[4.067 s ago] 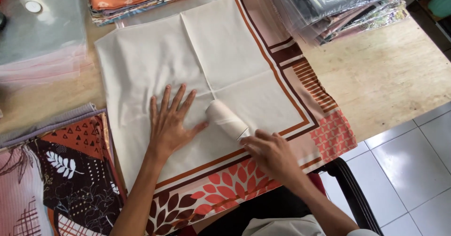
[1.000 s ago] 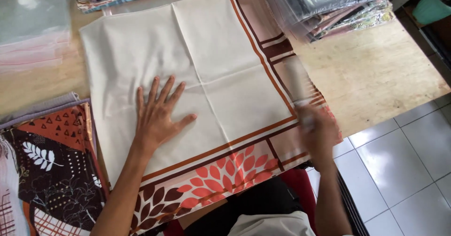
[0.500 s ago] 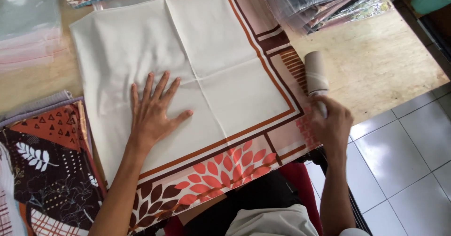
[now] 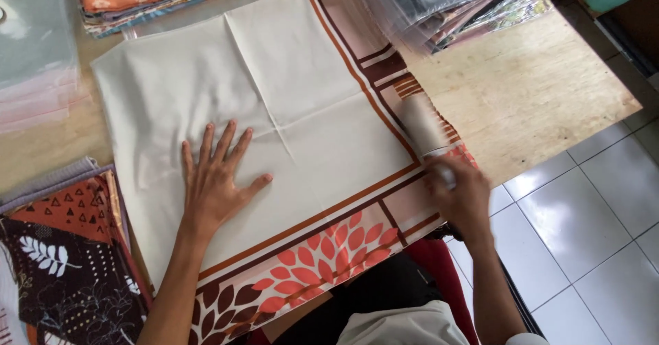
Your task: The person uses a lint roller to clean a scarf and then folds it on a table.
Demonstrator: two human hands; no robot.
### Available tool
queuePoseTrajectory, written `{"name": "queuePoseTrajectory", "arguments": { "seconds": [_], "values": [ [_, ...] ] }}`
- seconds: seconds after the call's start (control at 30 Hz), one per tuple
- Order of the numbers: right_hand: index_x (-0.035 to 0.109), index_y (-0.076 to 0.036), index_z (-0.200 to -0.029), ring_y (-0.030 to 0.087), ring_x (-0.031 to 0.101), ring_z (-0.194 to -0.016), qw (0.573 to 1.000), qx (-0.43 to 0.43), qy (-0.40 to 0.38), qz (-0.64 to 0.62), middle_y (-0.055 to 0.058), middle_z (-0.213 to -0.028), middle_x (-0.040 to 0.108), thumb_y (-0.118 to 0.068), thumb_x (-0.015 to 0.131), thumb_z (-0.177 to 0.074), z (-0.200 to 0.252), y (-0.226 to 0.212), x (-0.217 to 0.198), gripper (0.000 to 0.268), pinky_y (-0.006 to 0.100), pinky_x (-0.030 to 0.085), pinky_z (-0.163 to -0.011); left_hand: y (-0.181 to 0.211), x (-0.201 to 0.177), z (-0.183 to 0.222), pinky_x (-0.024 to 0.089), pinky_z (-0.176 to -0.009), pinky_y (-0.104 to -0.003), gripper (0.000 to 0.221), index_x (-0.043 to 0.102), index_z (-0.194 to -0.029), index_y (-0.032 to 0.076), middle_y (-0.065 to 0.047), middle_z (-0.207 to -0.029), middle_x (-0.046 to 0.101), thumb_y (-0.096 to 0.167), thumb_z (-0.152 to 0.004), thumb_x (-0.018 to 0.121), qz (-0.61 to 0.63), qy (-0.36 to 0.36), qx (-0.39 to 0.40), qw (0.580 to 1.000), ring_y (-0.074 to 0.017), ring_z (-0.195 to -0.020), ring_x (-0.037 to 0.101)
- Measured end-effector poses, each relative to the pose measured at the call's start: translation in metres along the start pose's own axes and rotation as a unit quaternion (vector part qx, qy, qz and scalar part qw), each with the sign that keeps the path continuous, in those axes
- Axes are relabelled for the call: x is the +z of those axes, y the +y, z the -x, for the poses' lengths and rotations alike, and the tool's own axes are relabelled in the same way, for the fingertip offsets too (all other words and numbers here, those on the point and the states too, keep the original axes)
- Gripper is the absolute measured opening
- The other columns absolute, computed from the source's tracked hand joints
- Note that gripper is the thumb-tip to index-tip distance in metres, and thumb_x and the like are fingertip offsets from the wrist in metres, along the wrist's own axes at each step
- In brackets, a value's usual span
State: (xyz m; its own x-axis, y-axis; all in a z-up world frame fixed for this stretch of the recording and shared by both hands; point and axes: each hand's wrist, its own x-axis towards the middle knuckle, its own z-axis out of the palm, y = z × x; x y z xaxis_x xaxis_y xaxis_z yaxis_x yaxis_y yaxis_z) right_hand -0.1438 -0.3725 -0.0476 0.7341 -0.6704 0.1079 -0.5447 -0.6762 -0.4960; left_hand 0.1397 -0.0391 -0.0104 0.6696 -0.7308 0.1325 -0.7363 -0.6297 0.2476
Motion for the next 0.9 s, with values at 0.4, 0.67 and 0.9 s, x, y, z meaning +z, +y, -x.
{"name": "queuePoseTrajectory", "arguments": {
  "seconds": [0.4, 0.67, 0.9],
  "values": [
    [0.078, -0.020, -0.097, 0.021, 0.074, -0.076, 0.929, -0.275, -0.161, -0.187, -0.002, -0.086, 0.078, -0.009, 0.064, -0.089, 0.083, -0.120, -0.009, 0.020, 0.039, 0.055, -0.065, -0.004, 0.008, 0.001, 0.007, -0.120, -0.068, 0.090, 0.037, -0.161, 0.030, -0.003, -0.170, 0.031, 0.077, -0.086, 0.050, -0.007, 0.036, 0.019, 0.999, -0.0351, -0.158, 0.020],
    [0.078, -0.030, -0.106, 0.013, 0.071, -0.076, 1.000, 0.008, 0.014, -0.025, -0.011, -0.100, 0.080, -0.009, 0.068, -0.084, 0.025, -0.011, -0.020, 0.032, 0.035, 0.054, -0.070, -0.002, 0.006, 0.001, 0.006, -0.120, -0.068, 0.089, 0.037, -0.161, 0.030, -0.004, -0.170, 0.030, 0.075, -0.087, 0.051, 0.000, 0.030, 0.019, 0.999, -0.0357, -0.158, 0.019],
    [0.076, -0.018, -0.104, 0.014, 0.076, -0.081, 0.989, -0.051, 0.019, -0.140, -0.002, -0.097, 0.081, -0.012, 0.062, -0.091, 0.072, -0.043, -0.018, 0.020, 0.033, 0.059, -0.071, 0.013, 0.004, 0.002, 0.015, -0.121, -0.069, 0.083, 0.042, -0.160, 0.021, -0.010, -0.170, 0.032, 0.069, -0.092, 0.051, 0.000, 0.085, 0.063, 0.994, -0.0386, -0.157, 0.024]
  ]
}}
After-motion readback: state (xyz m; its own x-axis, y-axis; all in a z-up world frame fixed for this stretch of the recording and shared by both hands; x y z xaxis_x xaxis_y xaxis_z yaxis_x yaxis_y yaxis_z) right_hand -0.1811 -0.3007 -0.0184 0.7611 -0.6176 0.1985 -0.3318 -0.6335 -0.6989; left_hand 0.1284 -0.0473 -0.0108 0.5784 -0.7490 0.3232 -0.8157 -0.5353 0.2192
